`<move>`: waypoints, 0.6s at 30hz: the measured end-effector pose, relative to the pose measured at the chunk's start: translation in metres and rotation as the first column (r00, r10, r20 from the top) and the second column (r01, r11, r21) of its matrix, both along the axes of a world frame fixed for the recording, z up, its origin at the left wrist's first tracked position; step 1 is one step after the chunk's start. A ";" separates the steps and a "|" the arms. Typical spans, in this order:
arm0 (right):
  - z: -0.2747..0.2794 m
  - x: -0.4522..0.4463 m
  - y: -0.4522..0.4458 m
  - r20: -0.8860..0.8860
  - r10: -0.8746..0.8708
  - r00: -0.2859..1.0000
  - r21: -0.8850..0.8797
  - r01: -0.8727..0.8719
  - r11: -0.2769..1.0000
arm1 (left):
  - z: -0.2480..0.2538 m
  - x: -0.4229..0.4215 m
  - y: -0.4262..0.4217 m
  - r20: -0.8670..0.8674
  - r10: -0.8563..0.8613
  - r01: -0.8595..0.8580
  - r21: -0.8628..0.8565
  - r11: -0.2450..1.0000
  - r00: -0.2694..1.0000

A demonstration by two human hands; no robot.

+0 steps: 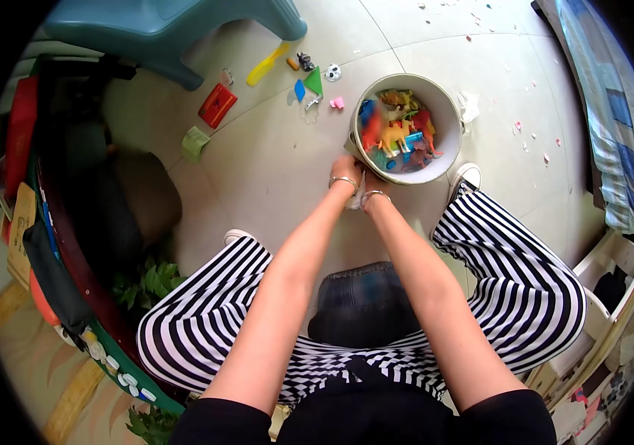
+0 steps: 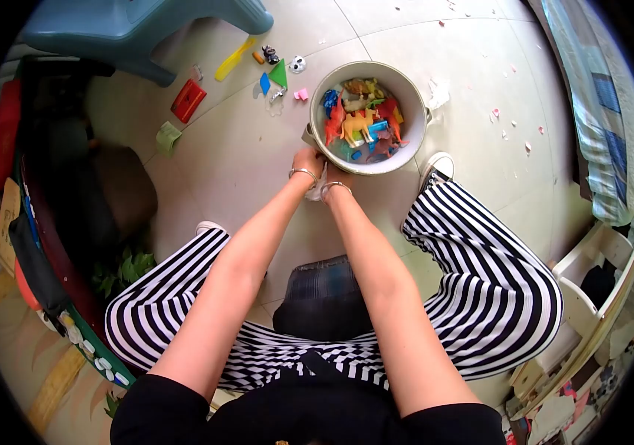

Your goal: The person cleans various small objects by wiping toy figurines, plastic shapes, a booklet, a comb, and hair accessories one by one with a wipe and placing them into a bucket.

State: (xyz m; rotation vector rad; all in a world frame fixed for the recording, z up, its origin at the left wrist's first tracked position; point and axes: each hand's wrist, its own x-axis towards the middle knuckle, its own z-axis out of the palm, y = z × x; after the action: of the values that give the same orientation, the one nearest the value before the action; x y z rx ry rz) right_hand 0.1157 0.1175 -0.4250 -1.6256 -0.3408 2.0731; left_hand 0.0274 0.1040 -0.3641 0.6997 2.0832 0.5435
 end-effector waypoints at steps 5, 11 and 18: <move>0.002 -0.004 -0.007 0.038 0.020 0.999 0.083 -0.023 0.996 | -0.008 -0.006 -0.007 0.080 -0.031 0.031 0.006 1.000 0.996; 0.090 -0.012 -0.008 0.118 0.150 0.982 0.130 -0.165 0.978 | 0.025 -0.019 -0.045 0.733 0.342 -0.488 -0.016 0.873 0.588; 0.151 -0.016 -0.014 0.080 0.328 0.941 0.384 -0.333 0.861 | 0.122 -0.024 -0.071 0.766 0.271 -0.589 0.170 0.790 0.584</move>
State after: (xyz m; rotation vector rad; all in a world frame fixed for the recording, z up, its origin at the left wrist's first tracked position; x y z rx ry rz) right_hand 0.0992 0.1036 -0.2736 -1.4049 -1.0370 2.0567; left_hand 0.0034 0.0325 -0.2421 0.0945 1.3644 1.3444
